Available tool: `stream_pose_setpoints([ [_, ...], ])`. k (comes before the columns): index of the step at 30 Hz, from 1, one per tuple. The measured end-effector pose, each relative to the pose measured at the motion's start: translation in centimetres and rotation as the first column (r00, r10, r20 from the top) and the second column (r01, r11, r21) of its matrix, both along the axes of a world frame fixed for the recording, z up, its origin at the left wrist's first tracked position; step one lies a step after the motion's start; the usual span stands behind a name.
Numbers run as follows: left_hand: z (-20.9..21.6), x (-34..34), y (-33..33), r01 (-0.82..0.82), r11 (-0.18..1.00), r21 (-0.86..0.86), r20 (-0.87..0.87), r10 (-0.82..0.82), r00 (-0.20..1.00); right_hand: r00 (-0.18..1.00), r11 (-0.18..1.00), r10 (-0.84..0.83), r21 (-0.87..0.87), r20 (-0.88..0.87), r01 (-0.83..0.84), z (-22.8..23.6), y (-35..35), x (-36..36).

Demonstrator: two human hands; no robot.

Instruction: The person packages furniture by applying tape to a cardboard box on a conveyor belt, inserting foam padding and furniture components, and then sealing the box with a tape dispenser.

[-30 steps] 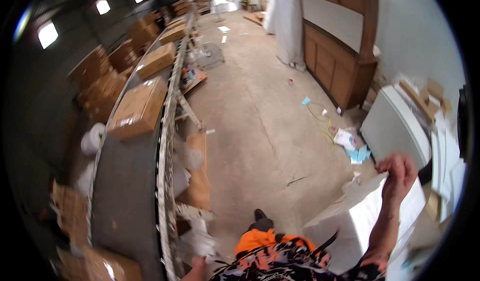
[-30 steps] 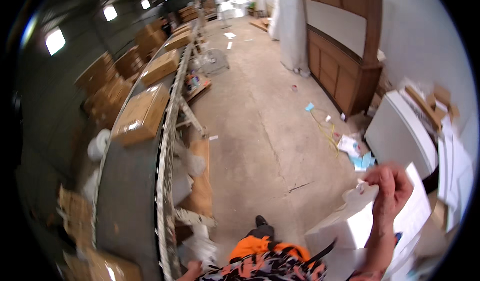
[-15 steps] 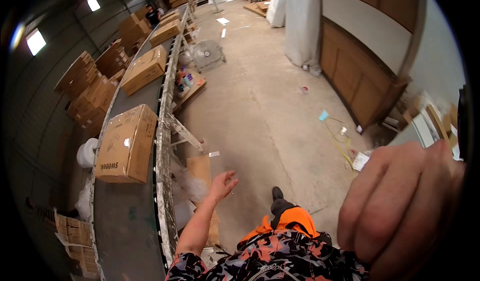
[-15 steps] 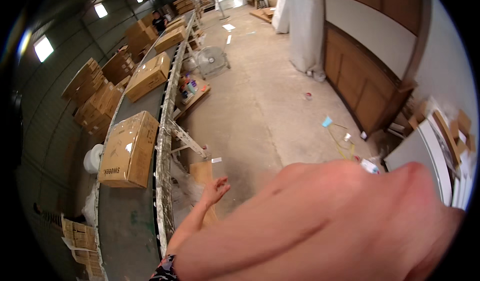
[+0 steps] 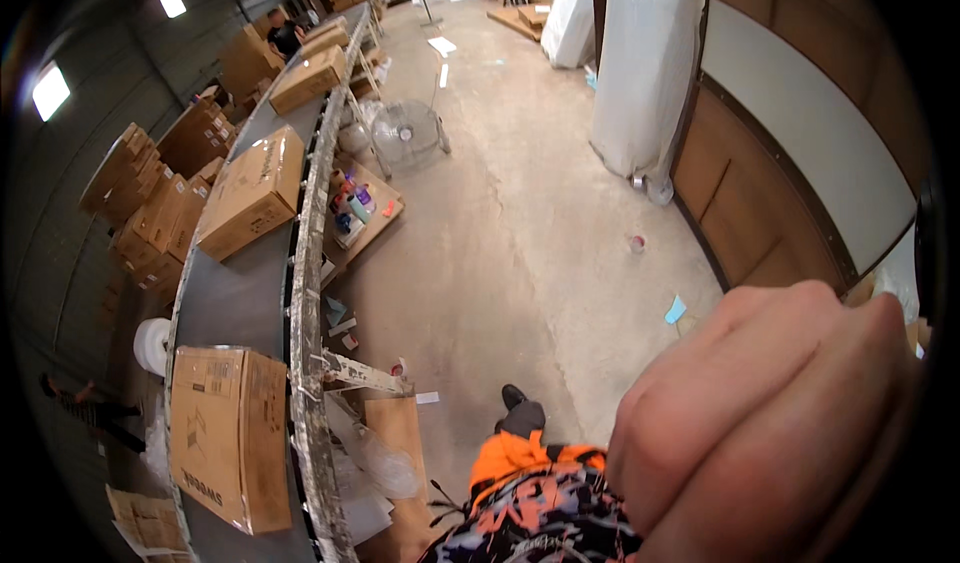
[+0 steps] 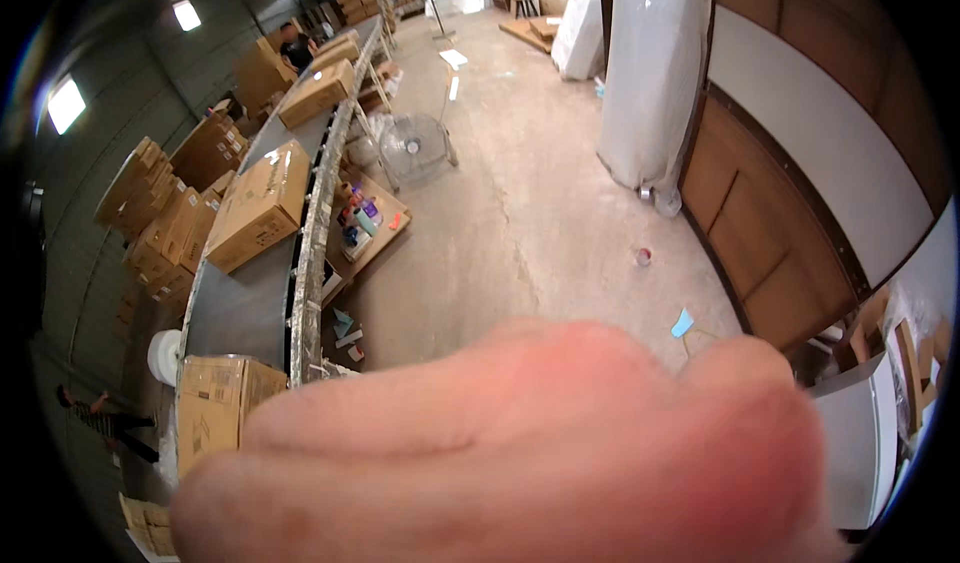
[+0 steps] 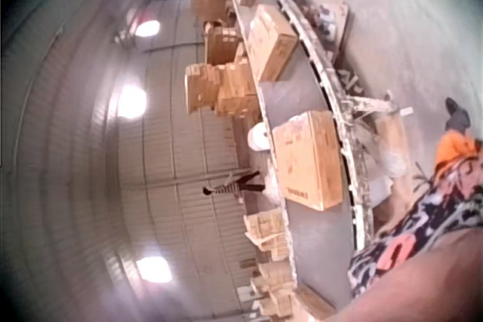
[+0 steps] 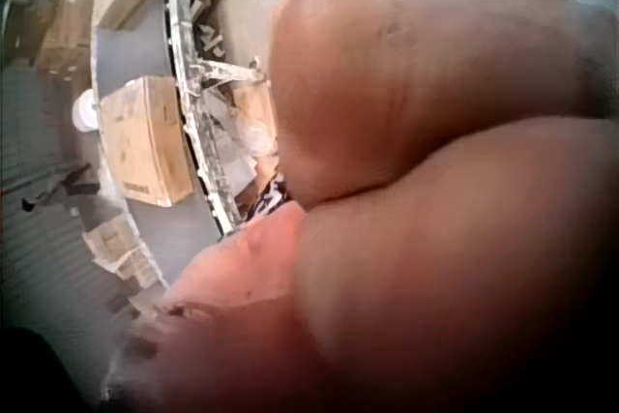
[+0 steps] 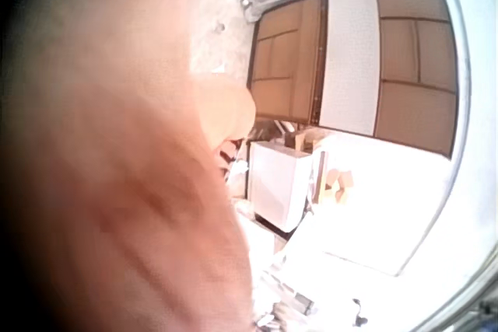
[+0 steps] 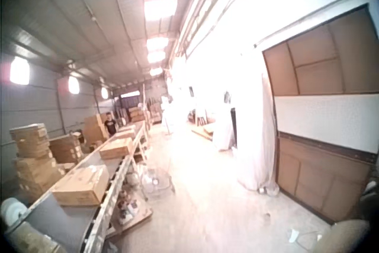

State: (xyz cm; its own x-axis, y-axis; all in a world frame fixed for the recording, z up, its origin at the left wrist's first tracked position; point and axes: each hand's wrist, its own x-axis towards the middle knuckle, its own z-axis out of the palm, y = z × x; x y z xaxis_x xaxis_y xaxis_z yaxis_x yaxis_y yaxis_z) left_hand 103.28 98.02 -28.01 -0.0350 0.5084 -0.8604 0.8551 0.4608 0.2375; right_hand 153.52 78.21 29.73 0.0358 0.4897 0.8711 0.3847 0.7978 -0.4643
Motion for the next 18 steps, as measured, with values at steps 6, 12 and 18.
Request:
stream_pose_setpoints([
  [6,0.8,22.9,21.3,-0.036,0.969,0.243,0.38,-0.061,0.923,0.98,0.994,0.104,0.014,0.172,-0.108,3.3,11.9,11.4],
  [12,13.1,45.2,38.6,-0.095,0.849,0.521,0.605,-0.288,0.742,0.893,0.872,-0.45,0.209,-0.016,0.443,-6.5,24.6,25.6],
  [18,8.3,46.0,43.2,-0.06,0.856,0.513,0.369,-0.157,0.916,0.618,0.836,-0.542,-0.438,-0.57,0.329,-21.6,47.4,42.5],
])
